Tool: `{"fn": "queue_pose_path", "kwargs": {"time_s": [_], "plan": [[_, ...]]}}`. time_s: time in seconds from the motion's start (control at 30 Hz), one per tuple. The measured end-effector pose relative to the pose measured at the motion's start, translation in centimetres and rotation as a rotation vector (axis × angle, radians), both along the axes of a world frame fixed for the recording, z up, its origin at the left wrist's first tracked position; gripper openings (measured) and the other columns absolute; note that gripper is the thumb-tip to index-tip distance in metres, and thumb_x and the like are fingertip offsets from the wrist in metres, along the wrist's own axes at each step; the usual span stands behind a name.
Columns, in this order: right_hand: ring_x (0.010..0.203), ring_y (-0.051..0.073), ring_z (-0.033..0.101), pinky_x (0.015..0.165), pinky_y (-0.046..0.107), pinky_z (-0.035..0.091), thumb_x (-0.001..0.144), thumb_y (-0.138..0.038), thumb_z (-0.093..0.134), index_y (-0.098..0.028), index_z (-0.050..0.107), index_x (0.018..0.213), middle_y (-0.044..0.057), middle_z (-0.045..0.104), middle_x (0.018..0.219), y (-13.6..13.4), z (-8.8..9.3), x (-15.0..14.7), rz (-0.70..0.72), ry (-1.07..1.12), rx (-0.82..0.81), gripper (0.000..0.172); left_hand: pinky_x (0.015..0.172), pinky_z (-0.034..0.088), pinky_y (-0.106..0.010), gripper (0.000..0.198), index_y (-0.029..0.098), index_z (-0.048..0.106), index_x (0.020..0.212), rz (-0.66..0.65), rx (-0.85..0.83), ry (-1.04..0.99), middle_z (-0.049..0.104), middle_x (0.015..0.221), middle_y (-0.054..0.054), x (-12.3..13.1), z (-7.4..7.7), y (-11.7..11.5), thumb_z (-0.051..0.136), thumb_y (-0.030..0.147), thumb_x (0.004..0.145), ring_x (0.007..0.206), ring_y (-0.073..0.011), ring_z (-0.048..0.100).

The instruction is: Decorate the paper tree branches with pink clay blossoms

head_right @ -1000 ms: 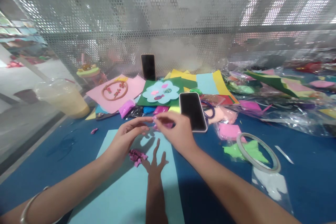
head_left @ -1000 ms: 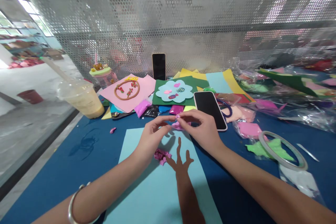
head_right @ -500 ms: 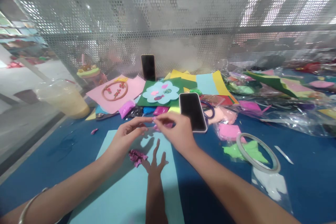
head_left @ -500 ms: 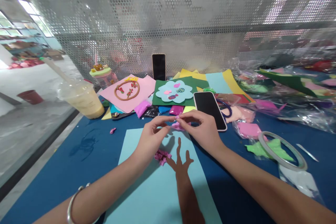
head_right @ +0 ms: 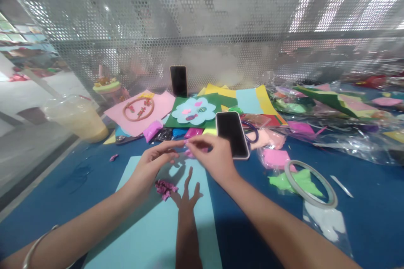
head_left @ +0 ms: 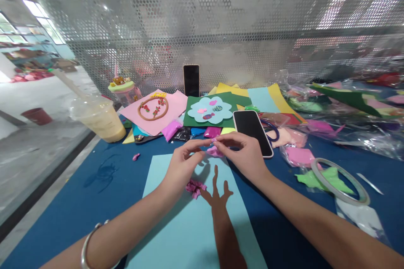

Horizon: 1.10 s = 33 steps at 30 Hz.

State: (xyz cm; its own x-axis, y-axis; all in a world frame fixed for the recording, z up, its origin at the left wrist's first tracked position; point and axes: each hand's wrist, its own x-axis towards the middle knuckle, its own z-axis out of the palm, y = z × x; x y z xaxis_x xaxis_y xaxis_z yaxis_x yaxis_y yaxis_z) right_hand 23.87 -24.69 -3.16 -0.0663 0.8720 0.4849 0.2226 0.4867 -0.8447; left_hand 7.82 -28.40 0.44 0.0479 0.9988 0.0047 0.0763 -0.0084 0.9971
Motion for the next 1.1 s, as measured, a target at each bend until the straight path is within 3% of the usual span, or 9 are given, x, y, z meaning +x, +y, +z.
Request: {"fn": "queue_pose_path", "kwargs": {"time_s": [0.43,0.9,1.1], "plan": [[0.072,0.020,0.069,0.066,0.031,0.058,0.076,-0.029,0.069,-0.020,0.073,0.082,0.005,0.073,0.081,-0.13,0.15,0.01,0.005,-0.016,0.008,0.012,0.069,0.042,-0.028,0.030,0.020,0.074,0.096,0.012,-0.054,-0.032,0.067,0.100,-0.007,-0.05,-0.15,0.08,0.057,0.016,0.071,0.073,-0.0149,0.053],[0.075,0.020,0.069,0.067,0.031,0.058,0.077,-0.031,0.068,-0.021,0.073,0.083,0.005,0.073,0.083,-0.16,0.05,0.09,0.000,-0.031,0.024,0.013,0.072,0.044,-0.029,0.029,0.021,0.075,0.092,0.013,-0.066,-0.060,0.069,0.096,-0.007,-0.05,0.03,-0.09,0.058,0.017,0.069,0.078,-0.0175,0.056],[0.076,0.020,0.069,0.066,0.031,0.057,0.077,-0.030,0.067,-0.022,0.074,0.084,0.005,0.073,0.083,-0.20,0.22,0.11,-0.004,-0.040,0.038,0.013,0.071,0.045,-0.030,0.031,0.020,0.075,0.094,0.016,-0.101,-0.087,0.069,0.084,-0.007,0.15,0.19,-0.25,0.057,0.017,0.069,0.077,-0.0183,0.058]]}}
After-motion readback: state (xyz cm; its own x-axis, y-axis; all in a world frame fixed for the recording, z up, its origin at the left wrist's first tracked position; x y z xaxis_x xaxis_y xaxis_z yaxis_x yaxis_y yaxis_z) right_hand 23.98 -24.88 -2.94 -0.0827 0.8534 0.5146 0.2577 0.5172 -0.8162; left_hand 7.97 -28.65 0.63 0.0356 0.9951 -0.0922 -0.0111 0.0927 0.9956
